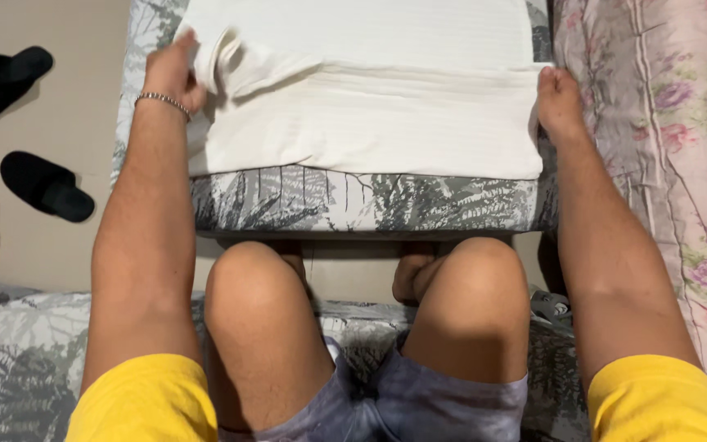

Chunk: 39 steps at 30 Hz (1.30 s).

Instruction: The person picks up a shirt from a bed, spreads it out on an upholstered surface, and folds it by tucking the sleeves and sides inward before placing it onto a stack of folded items.

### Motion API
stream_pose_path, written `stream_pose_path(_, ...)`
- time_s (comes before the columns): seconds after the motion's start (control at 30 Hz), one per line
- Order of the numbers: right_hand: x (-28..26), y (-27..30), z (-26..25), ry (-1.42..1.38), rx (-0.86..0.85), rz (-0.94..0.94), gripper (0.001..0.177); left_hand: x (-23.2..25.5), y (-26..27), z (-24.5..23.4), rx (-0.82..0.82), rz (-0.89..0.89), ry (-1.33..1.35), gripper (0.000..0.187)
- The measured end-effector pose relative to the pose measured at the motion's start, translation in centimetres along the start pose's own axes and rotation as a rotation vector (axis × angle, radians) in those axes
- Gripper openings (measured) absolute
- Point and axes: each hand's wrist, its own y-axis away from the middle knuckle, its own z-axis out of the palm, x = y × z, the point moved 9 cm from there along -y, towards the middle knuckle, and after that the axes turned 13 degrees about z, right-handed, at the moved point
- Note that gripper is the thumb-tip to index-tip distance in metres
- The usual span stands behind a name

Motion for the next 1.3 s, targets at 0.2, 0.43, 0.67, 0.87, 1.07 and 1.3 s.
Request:
stream_pose_path(0.2,0.1,1.5,0.1,0.368,-0.332,0.254,0.07,5.5,1.4,-6.0,0.073,0.344,-0.552,0.018)
stream_pose_path(0.43,-1.3,10.2,-2.4,0.416,-0.506,0.475,0.053,7.9,9.0,-14.8,-0.118,0.548,-1.204,0.016)
stream_pose_path(0.67,0.6,12.3,-2.1,0.156,-0.546,0.35,0.03,6.4,16.0,-10.6,-0.251,0.878,-1.399,0.031)
stream_pose_path(0.87,1.6,13.0,-3.0,0.005,-0.466,0.269,0.022,7.3,14.1,-8.3,-0.247,1.073,-1.428,0.013)
stream_pose_path(1.07,3.1,14.4,-1.8,-0.333,-0.547,0.443,0.019,5.2,11.3,-8.8,-0.286,0.444,-0.887,0.012)
stream_pose_path(1.3,3.7,14.5,-2.1,-0.371,-0.509,0.473,0.016,5.9,13.6,-8.2,-0.22,0.506,-1.033,0.013)
